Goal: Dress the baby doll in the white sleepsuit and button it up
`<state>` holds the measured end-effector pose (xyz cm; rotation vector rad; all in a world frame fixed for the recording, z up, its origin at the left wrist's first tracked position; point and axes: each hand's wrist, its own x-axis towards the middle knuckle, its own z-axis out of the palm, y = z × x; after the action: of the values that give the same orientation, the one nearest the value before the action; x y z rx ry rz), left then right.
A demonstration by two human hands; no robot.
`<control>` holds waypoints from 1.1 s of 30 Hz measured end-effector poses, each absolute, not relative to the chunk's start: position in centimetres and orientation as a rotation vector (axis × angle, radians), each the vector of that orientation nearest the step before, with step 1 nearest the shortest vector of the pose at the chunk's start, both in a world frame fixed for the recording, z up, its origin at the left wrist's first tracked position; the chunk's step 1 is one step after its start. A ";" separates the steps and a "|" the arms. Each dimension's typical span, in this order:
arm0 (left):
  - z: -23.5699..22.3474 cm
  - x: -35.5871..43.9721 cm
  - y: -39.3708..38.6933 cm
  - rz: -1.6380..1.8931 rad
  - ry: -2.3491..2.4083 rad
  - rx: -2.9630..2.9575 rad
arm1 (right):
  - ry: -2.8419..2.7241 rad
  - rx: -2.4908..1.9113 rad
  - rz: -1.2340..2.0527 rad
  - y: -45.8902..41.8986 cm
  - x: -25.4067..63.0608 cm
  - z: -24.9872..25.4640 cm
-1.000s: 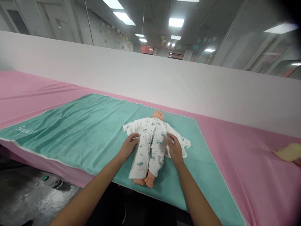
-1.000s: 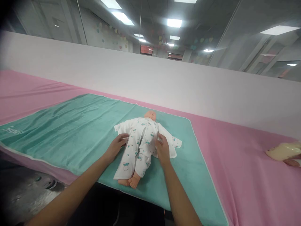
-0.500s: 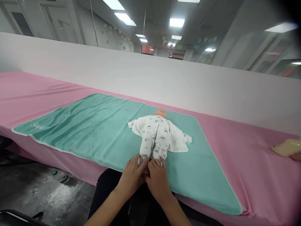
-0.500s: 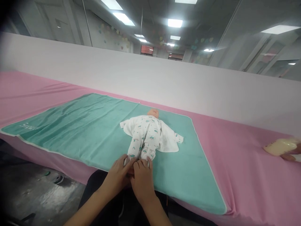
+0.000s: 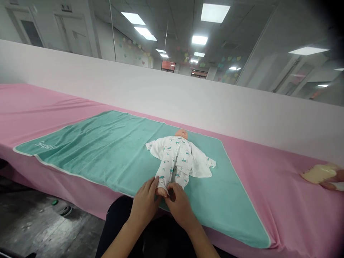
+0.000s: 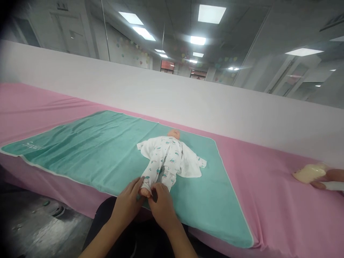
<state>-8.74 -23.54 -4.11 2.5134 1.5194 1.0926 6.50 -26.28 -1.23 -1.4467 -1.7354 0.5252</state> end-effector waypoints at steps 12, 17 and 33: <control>-2.6 -7.5 -24.1 0.981 1.543 2.346 | -1.614 -1.393 0.543 -27.5 5.8 -2.3; -3.6 -7.4 -24.3 0.925 1.560 2.241 | -1.688 -1.375 0.332 -28.0 5.0 -3.1; -3.5 -7.1 -25.2 1.374 1.359 2.083 | -1.647 -1.696 0.231 -29.3 11.6 -5.7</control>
<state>-7.12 -25.21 -3.49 2.0827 1.3592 1.3745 11.60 -29.28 -5.73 -1.6959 -1.6471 0.2313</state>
